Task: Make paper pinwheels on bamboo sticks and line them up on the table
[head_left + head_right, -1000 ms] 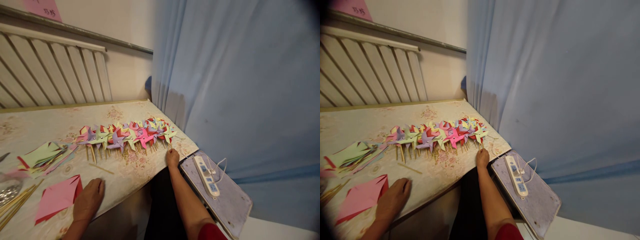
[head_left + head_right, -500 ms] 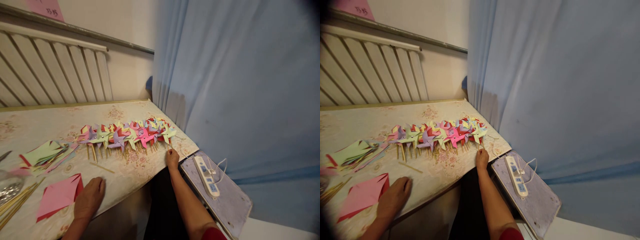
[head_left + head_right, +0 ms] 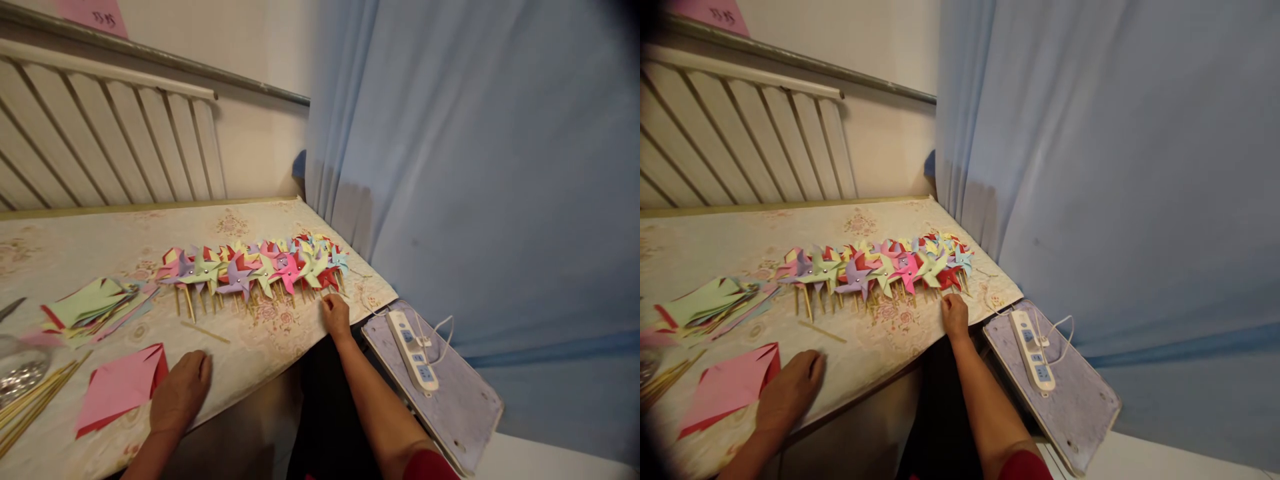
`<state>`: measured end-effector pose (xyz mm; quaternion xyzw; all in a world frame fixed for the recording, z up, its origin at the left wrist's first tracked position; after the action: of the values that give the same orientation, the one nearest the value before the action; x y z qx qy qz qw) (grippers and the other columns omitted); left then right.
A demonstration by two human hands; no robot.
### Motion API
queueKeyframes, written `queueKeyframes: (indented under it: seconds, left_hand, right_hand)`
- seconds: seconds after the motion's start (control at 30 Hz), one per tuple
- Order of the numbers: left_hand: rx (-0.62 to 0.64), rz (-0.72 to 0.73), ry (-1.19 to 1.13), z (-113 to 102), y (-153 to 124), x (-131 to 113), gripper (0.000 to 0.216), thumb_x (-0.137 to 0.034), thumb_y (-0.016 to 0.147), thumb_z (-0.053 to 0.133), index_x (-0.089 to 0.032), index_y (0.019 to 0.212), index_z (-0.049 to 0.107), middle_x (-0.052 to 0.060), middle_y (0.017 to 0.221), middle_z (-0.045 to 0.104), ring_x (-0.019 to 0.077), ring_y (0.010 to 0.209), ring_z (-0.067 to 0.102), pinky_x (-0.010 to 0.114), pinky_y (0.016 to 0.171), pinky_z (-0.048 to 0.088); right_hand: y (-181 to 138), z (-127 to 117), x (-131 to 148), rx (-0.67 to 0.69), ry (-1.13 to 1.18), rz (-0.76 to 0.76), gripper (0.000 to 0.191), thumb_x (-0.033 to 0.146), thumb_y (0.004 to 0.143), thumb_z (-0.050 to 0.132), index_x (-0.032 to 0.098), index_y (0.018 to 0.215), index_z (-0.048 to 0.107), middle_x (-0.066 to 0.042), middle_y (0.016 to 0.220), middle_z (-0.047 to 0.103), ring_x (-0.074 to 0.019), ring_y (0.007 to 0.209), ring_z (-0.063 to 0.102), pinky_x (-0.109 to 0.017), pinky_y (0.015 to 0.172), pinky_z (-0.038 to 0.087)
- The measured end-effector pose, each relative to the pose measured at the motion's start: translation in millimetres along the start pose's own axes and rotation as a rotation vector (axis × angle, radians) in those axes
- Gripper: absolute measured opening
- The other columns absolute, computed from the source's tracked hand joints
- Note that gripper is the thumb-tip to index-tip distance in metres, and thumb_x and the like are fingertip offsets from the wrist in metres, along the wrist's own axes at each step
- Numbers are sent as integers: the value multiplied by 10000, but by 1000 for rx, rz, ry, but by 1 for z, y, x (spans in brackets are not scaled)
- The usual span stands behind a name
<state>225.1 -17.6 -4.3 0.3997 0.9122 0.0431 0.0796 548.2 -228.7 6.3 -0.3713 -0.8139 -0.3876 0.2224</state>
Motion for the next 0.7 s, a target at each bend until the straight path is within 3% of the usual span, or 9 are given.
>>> queueKeyframes:
  seconds: [0.23, 0.43, 0.53, 0.63, 0.7]
  left_hand:
    - [-26, 4, 28, -3, -1, -3, 389, -391, 997, 243, -190, 906, 564, 70, 947, 658, 197, 851, 622, 320, 677, 372]
    - [-14, -9, 9, -4, -1, -3, 383, -380, 995, 243, -187, 899, 559, 73, 947, 655, 200, 839, 617, 321, 653, 356]
    - [-23, -3, 3, -2, 0, -2, 384, -388, 991, 249, -187, 886, 559, 75, 936, 651, 206, 835, 616, 327, 654, 359]
    - [-44, 11, -1, -2, -1, -2, 384, -391, 991, 247, -189, 879, 555, 70, 912, 643, 207, 825, 614, 331, 654, 362]
    - [-59, 16, -3, -2, -1, -2, 378, -391, 992, 250, -189, 890, 554, 67, 913, 643, 204, 824, 614, 329, 656, 364]
  right_hand:
    - [-21, 21, 35, 358, -46, -325, 112, 167, 897, 581, 206, 868, 682, -32, 876, 648, -157, 864, 598, -234, 796, 437]
    - [-37, 38, 48, 548, -219, -454, 92, 254, 914, 611, 230, 903, 699, -31, 906, 658, -161, 880, 598, -230, 772, 430]
    - [-29, 34, 41, 468, -172, -395, 79, 270, 885, 638, 238, 917, 703, -22, 931, 674, -153, 884, 606, -221, 781, 428]
    - [-9, 10, 8, 183, -202, -90, 99, 226, 866, 605, 234, 863, 704, -7, 888, 683, -141, 839, 607, -211, 784, 423]
    - [1, -7, -18, 54, -264, 48, 214, 172, 892, 481, 181, 881, 694, -56, 873, 678, -171, 829, 598, -253, 787, 420]
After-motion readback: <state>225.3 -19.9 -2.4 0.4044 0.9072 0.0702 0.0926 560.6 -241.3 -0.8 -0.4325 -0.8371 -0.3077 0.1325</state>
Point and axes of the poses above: each hand's wrist, its own y-axis towards the middle knuckle, its own z-axis out of the palm, x = y × z, the point moved 5 cm from there along y, towards the middle knuckle
